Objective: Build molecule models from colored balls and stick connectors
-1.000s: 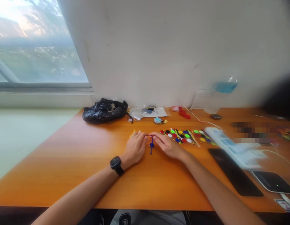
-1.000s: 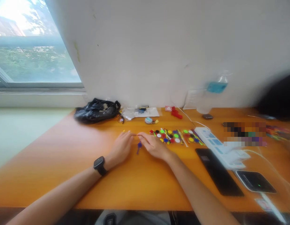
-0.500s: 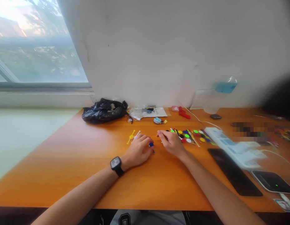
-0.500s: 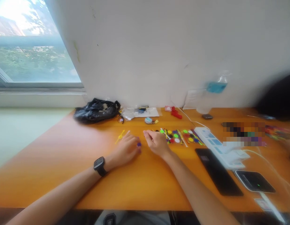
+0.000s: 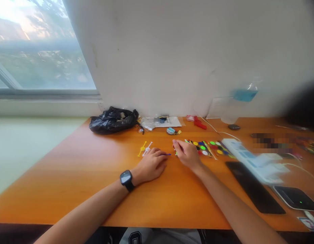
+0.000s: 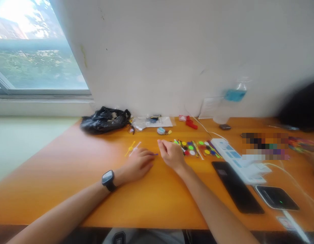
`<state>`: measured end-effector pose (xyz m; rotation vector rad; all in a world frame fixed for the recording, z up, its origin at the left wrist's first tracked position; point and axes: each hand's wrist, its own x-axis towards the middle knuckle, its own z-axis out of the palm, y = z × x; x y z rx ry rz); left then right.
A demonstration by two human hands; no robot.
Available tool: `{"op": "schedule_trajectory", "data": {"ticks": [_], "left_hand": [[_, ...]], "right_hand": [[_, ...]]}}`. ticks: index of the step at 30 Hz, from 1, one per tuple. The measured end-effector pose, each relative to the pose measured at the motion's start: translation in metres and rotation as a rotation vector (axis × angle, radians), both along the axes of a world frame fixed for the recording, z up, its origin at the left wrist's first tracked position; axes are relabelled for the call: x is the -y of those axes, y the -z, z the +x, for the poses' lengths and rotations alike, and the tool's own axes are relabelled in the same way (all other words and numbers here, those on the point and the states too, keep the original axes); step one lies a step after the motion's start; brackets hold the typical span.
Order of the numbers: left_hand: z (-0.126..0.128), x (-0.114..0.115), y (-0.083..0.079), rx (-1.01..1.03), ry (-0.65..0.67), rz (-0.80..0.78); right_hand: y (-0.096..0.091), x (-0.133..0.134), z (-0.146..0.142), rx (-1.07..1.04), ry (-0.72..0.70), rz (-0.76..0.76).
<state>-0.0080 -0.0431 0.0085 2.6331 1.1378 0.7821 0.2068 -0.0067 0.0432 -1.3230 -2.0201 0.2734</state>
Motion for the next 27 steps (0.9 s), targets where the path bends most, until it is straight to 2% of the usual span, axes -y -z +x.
{"op": "schedule_trajectory", "data": {"ticks": [7, 14, 23, 27], "left_hand": [[-0.004, -0.002, 0.000, -0.022, -0.215, 0.097], [-0.007, -0.002, 0.001, -0.036, -0.319, 0.093], [-0.008, -0.006, -0.003, -0.018, -0.215, 0.069], [-0.007, -0.005, -0.005, -0.031, -0.230, 0.069]], "right_hand": [[0.000, 0.001, -0.001, 0.018, -0.004, -0.006], [-0.001, -0.002, 0.002, -0.014, 0.036, 0.013], [-0.003, -0.009, 0.012, -0.303, 0.130, 0.026], [-0.002, -0.018, 0.018, -0.434, 0.131, 0.006]]}}
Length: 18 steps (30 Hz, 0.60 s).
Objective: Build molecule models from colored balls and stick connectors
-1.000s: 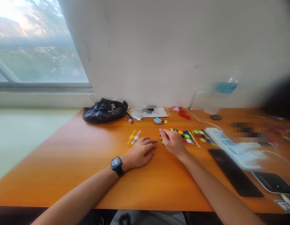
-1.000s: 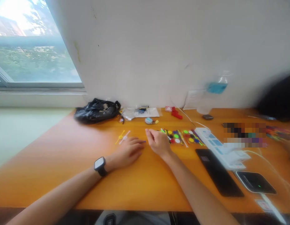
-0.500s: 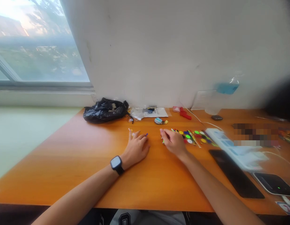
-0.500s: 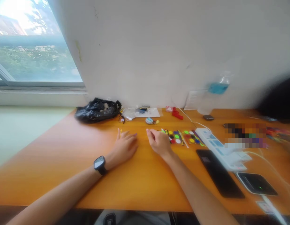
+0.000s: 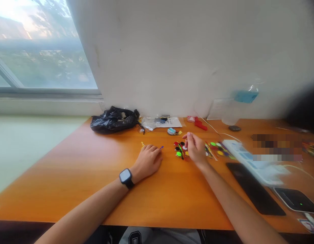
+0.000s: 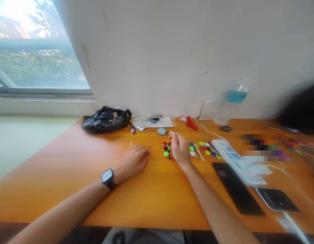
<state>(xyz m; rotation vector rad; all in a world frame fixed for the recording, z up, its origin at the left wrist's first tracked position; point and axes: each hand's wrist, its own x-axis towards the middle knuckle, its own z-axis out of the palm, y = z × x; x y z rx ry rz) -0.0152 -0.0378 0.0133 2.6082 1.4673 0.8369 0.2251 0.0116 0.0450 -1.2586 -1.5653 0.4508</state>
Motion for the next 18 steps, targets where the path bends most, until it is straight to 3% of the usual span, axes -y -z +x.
{"op": "schedule_trajectory", "data": {"ticks": [3, 7, 11, 18], "left_hand": [[-0.001, 0.000, 0.000, 0.003, -0.043, 0.030], [-0.006, -0.002, 0.004, 0.006, -0.134, 0.057], [-0.008, -0.004, 0.006, 0.022, -0.107, 0.005], [-0.006, -0.002, -0.002, 0.005, -0.130, -0.023]], "right_hand": [[0.000, -0.009, 0.007, 0.073, -0.013, -0.047], [0.005, -0.015, 0.012, 0.412, -0.020, -0.180], [0.012, -0.015, 0.012, 0.650, 0.005, -0.181], [0.004, -0.013, 0.013, 0.627, -0.015, -0.234]]}}
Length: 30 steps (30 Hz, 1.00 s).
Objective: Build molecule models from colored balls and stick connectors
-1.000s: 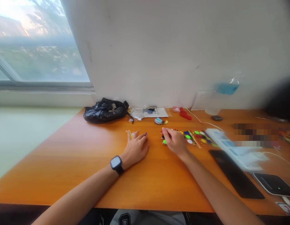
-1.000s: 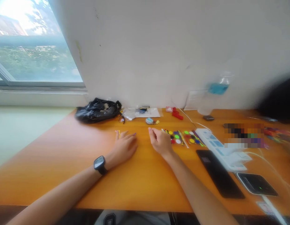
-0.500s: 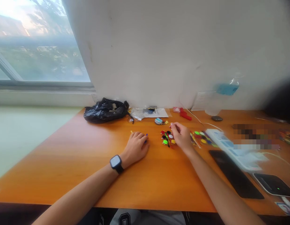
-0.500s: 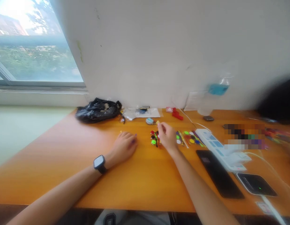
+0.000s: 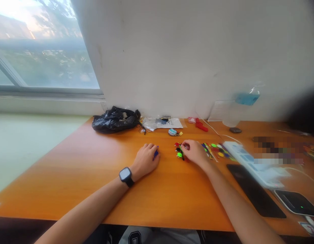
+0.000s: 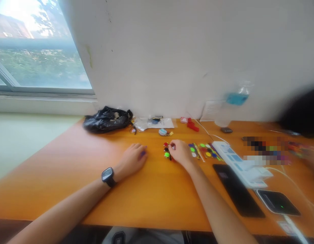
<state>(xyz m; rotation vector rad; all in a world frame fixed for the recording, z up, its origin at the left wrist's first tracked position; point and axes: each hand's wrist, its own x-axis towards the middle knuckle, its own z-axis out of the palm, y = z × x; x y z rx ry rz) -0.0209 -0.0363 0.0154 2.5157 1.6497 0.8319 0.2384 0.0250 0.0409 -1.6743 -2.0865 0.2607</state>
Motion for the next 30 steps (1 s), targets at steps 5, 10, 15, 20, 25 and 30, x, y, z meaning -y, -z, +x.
{"op": "schedule_trajectory", "data": {"ticks": [5, 10, 15, 20, 25, 30], "left_hand": [[-0.004, -0.001, -0.002, -0.063, -0.172, -0.001], [-0.007, -0.003, -0.001, -0.059, -0.256, 0.067], [-0.003, -0.002, 0.001, 0.007, -0.139, 0.124], [0.003, 0.001, 0.002, 0.065, -0.002, 0.115], [0.005, 0.002, 0.002, 0.085, 0.060, 0.084], [0.004, 0.002, 0.003, 0.093, 0.073, 0.059]], "right_hand": [[-0.006, 0.000, 0.002, -0.027, -0.026, -0.130], [-0.001, 0.001, 0.003, 0.033, -0.135, -0.203], [-0.003, 0.005, 0.003, 0.010, -0.220, -0.227], [-0.004, 0.005, 0.005, -0.018, -0.234, -0.219], [0.002, 0.004, 0.004, -0.075, -0.287, -0.242], [0.006, 0.003, 0.005, -0.089, -0.284, -0.210]]}}
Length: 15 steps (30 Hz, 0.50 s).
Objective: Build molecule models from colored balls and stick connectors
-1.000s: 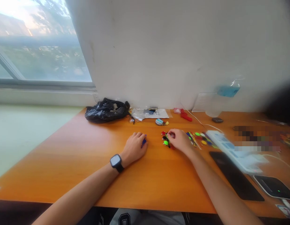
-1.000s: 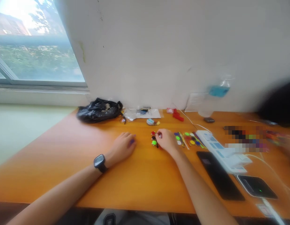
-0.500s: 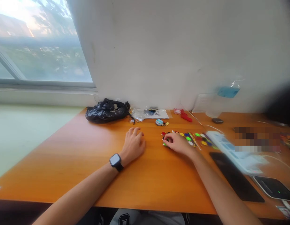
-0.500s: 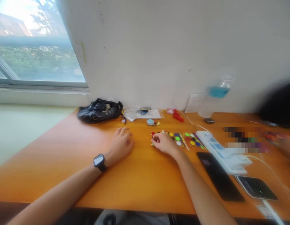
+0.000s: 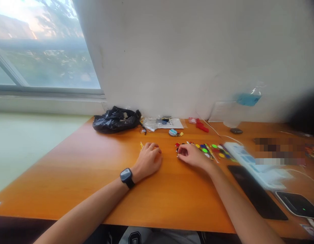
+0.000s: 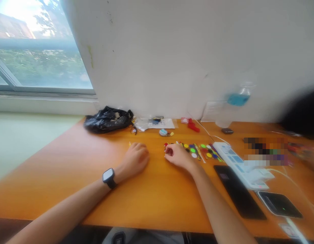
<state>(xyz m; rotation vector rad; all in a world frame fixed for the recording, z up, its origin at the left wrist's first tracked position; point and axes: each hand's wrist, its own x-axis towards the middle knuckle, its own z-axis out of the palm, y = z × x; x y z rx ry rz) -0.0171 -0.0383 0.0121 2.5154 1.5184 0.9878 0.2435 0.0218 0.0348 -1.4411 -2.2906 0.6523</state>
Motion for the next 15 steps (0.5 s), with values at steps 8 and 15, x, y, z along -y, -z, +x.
{"op": "schedule_trajectory", "data": {"ticks": [8, 15], "left_hand": [[0.0014, -0.0008, -0.0004, 0.021, 0.017, 0.066], [0.0013, -0.0006, 0.0002, 0.053, 0.043, 0.069]], "right_hand": [[0.0006, -0.0007, -0.0002, -0.018, -0.008, 0.001], [-0.0008, 0.0009, -0.0016, 0.045, -0.014, 0.089]]}}
